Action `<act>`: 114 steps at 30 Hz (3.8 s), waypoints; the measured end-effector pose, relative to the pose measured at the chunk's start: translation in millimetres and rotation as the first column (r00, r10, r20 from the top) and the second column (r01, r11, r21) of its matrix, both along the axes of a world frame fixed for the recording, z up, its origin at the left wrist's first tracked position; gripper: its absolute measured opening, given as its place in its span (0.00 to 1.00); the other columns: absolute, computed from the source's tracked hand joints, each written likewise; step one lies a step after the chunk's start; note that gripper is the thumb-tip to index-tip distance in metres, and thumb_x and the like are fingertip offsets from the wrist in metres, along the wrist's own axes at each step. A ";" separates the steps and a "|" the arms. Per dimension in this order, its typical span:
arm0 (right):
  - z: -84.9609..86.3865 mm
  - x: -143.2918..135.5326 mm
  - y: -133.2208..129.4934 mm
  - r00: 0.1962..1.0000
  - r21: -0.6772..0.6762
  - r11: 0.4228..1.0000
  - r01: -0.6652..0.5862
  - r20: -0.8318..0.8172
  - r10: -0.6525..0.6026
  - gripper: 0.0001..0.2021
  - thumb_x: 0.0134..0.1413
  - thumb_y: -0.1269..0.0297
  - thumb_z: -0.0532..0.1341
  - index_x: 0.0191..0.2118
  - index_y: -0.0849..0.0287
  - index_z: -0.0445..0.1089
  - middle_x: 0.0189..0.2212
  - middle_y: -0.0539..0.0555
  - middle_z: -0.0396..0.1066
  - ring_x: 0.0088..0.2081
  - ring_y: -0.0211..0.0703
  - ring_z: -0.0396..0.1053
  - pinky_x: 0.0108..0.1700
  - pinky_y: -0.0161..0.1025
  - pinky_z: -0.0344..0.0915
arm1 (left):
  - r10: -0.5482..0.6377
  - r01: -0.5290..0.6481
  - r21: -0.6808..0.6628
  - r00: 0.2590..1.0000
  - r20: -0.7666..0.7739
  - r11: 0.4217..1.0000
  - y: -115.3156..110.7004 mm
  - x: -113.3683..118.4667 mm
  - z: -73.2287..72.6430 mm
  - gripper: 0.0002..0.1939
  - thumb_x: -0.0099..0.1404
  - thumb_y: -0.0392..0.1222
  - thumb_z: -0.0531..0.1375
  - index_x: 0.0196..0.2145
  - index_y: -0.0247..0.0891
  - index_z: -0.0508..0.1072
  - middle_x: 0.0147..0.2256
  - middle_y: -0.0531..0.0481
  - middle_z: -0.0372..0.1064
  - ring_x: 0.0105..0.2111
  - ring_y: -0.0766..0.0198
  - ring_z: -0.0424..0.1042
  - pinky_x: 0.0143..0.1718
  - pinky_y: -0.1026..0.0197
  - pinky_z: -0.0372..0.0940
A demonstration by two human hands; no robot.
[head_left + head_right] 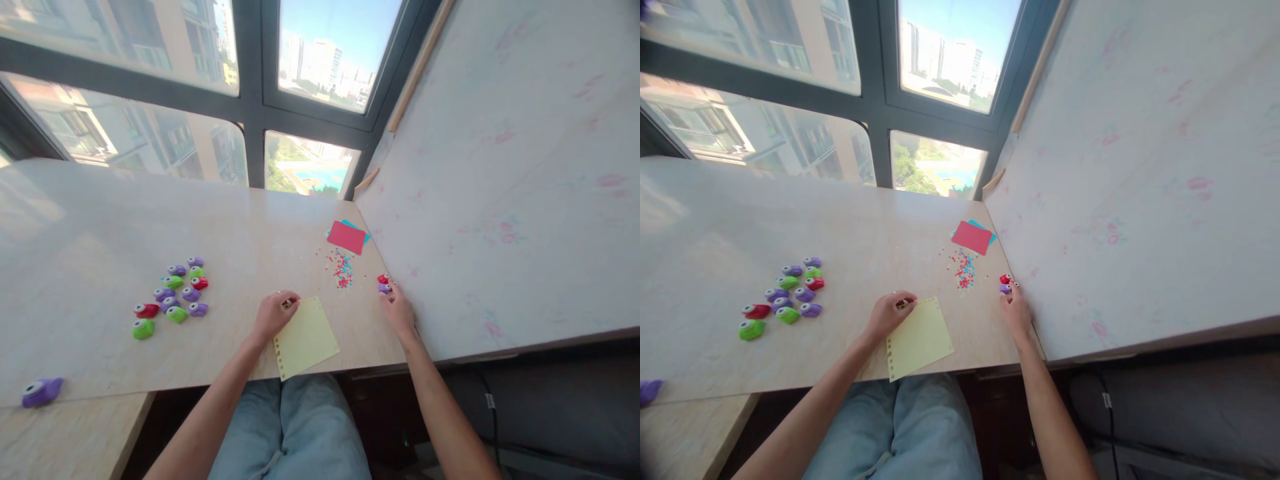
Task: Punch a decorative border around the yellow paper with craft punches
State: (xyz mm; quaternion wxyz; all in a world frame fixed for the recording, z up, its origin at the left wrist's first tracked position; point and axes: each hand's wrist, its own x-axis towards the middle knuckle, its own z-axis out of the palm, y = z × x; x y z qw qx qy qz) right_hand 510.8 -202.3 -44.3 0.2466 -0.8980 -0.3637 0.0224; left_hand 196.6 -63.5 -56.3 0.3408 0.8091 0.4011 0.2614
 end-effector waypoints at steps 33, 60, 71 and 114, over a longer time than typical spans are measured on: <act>-13.2 -55.5 12.2 0.833 0.282 0.801 -0.528 -0.015 0.553 0.17 0.51 0.67 0.62 0.49 0.57 0.73 0.47 0.60 0.74 0.50 0.52 0.69 0.55 0.54 0.63 | 0.015 -0.015 0.019 1.000 0.015 1.000 -2.9 -0.4 2.0 0.06 0.61 0.39 0.59 0.34 0.41 0.77 0.34 0.49 0.78 0.33 0.62 0.75 0.37 0.62 0.66; -22.7 -94.7 53.8 0.684 0.455 0.661 -0.597 -0.142 0.716 0.11 0.54 0.64 0.61 0.43 0.52 0.75 0.46 0.55 0.76 0.49 0.45 0.71 0.55 0.47 0.65 | 0.039 -0.027 -0.095 0.991 0.127 0.995 -1.5 -0.8 -4.9 0.06 0.62 0.40 0.61 0.35 0.40 0.79 0.32 0.50 0.78 0.30 0.64 0.75 0.34 0.64 0.67; -22.2 -94.2 50.2 0.669 0.463 0.640 -0.613 -0.127 0.732 0.10 0.56 0.65 0.61 0.44 0.52 0.74 0.46 0.55 0.75 0.50 0.45 0.71 0.55 0.47 0.65 | 0.035 -0.021 -0.091 0.988 0.148 0.996 -1.2 -0.4 -7.7 0.06 0.62 0.39 0.61 0.36 0.39 0.78 0.33 0.49 0.78 0.32 0.64 0.75 0.35 0.65 0.67; -16.6 -98.3 22.1 0.638 0.379 0.629 -0.678 -0.121 0.761 0.13 0.59 0.59 0.62 0.49 0.48 0.74 0.48 0.55 0.75 0.50 0.47 0.71 0.54 0.50 0.67 | 0.038 -0.029 -0.060 0.987 0.156 0.998 -4.3 -0.5 0.1 0.05 0.62 0.38 0.61 0.35 0.40 0.78 0.32 0.50 0.79 0.30 0.64 0.75 0.33 0.64 0.67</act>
